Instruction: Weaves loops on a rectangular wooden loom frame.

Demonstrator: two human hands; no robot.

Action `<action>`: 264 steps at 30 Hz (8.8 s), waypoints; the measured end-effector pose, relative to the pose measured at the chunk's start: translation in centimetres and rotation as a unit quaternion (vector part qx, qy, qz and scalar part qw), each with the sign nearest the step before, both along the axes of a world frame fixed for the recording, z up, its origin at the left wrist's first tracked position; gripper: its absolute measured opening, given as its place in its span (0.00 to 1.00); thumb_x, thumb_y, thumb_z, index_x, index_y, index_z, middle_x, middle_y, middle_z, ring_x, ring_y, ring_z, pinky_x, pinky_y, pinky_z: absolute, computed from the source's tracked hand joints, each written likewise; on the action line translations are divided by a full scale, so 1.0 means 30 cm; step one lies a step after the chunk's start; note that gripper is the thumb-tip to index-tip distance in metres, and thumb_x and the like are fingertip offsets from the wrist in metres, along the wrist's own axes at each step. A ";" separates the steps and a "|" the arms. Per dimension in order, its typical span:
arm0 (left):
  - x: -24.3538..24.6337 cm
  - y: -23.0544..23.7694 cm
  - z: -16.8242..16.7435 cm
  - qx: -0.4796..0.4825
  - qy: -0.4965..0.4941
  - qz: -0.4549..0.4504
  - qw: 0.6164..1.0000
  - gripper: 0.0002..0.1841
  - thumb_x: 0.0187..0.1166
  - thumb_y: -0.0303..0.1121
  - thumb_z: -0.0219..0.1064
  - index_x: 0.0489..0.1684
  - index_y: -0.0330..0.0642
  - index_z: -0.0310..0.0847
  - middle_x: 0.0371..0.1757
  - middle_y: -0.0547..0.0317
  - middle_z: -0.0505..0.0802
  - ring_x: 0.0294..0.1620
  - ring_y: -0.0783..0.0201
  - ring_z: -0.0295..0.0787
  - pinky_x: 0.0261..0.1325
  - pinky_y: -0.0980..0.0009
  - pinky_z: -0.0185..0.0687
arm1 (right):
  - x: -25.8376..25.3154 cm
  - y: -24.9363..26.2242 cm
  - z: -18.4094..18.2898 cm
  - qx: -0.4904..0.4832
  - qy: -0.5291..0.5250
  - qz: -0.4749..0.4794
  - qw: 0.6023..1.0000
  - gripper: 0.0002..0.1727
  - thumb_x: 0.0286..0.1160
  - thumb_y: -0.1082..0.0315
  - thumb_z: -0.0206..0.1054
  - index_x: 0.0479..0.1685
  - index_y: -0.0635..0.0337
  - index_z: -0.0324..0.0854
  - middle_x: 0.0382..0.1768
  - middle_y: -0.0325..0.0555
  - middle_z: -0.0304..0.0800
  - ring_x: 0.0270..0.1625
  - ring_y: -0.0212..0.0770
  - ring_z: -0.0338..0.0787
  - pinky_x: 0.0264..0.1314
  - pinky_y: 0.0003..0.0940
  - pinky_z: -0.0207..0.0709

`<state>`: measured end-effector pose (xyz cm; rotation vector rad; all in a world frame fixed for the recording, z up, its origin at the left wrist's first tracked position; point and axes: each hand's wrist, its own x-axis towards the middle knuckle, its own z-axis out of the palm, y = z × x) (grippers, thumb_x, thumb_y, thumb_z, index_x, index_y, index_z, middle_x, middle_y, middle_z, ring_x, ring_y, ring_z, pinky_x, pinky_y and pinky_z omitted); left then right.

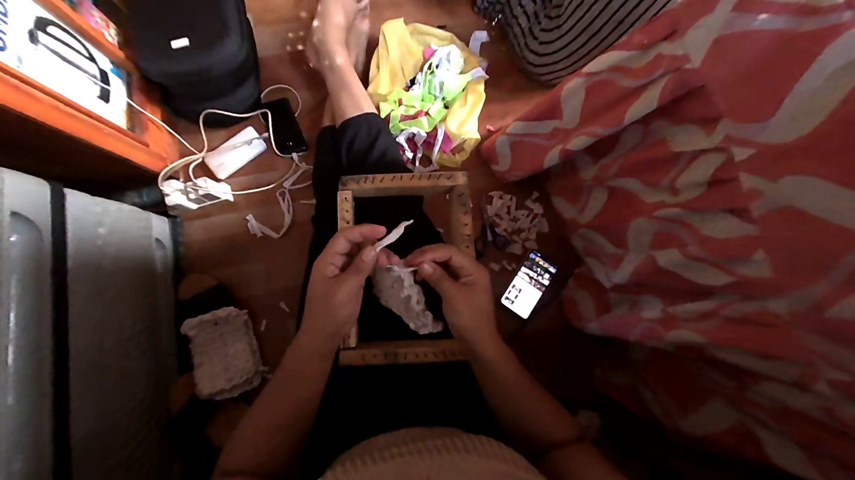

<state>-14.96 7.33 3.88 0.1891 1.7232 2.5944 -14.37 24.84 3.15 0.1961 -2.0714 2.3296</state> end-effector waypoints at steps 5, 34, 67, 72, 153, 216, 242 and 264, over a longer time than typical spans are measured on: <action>0.015 0.014 -0.009 0.013 -0.010 -0.015 1.000 0.11 0.88 0.36 0.60 0.60 0.60 0.86 0.43 0.75 0.92 0.42 0.78 0.87 0.52 0.77 0.84 | 0.003 -0.007 0.014 0.027 -0.017 -0.005 0.999 0.06 0.80 0.75 0.62 0.42 0.58 0.86 0.43 0.33 0.92 0.41 0.21 0.88 0.45 0.18 0.83; -0.006 -0.030 0.026 -0.329 0.081 -0.034 0.940 0.07 0.79 0.29 0.66 0.43 0.33 0.86 0.43 0.60 0.90 0.43 0.79 0.85 0.52 0.81 0.82 | -0.077 0.024 0.030 0.217 0.072 0.116 0.967 0.14 0.85 0.67 0.61 0.58 0.64 0.87 0.52 0.48 0.90 0.55 0.37 0.87 0.61 0.34 0.80; -0.009 -0.020 0.001 -0.235 0.141 -0.011 0.961 0.03 0.76 0.24 0.70 0.40 0.37 0.90 0.41 0.67 0.93 0.43 0.80 0.89 0.51 0.80 0.87 | -0.059 0.011 -0.027 0.124 0.153 0.085 0.977 0.08 0.68 0.75 0.74 0.43 0.68 0.87 0.43 0.43 0.90 0.47 0.25 0.88 0.55 0.21 0.84; -0.001 -0.004 -0.011 -0.343 0.195 0.040 0.918 0.07 0.79 0.27 0.67 0.39 0.34 0.92 0.40 0.57 0.93 0.45 0.76 0.88 0.55 0.80 0.83 | -0.053 0.009 -0.028 0.200 0.188 0.060 0.960 0.05 0.67 0.74 0.72 0.35 0.69 0.87 0.38 0.47 0.91 0.42 0.27 0.89 0.49 0.19 0.84; 0.047 0.030 0.009 -0.092 0.046 0.010 0.995 0.05 0.88 0.42 0.61 0.47 0.61 0.83 0.41 0.76 0.92 0.41 0.81 0.88 0.45 0.83 0.84 | -0.068 0.067 0.068 -0.287 0.022 0.207 0.935 0.11 0.76 0.59 0.73 0.51 0.53 0.90 0.42 0.38 0.94 0.40 0.28 0.91 0.44 0.24 0.86; 0.055 0.019 0.070 -0.181 0.058 0.065 0.980 0.08 0.73 0.24 0.69 0.38 0.51 0.80 0.43 0.76 0.92 0.37 0.82 0.88 0.40 0.83 0.86 | -0.060 0.025 0.091 0.140 0.199 0.094 0.965 0.07 0.66 0.76 0.73 0.41 0.68 0.88 0.43 0.46 0.90 0.43 0.27 0.88 0.48 0.19 0.84; -0.002 -0.033 0.061 -0.534 0.302 0.105 0.783 0.07 0.80 0.34 0.68 0.37 0.44 0.92 0.43 0.48 0.84 0.48 0.52 0.78 0.56 0.61 0.71 | -0.042 0.020 0.086 0.044 0.065 0.089 0.993 0.05 0.62 0.79 0.72 0.35 0.63 0.87 0.38 0.36 0.91 0.39 0.22 0.88 0.44 0.19 0.85; 0.065 -0.001 0.126 -0.326 -0.007 0.023 0.945 0.08 0.69 0.26 0.74 0.43 0.38 0.89 0.37 0.68 0.90 0.31 0.84 0.82 0.37 0.88 0.81 | -0.029 0.000 0.073 0.041 0.100 0.043 0.993 0.05 0.63 0.81 0.73 0.35 0.65 0.88 0.37 0.38 0.91 0.37 0.22 0.87 0.41 0.16 0.83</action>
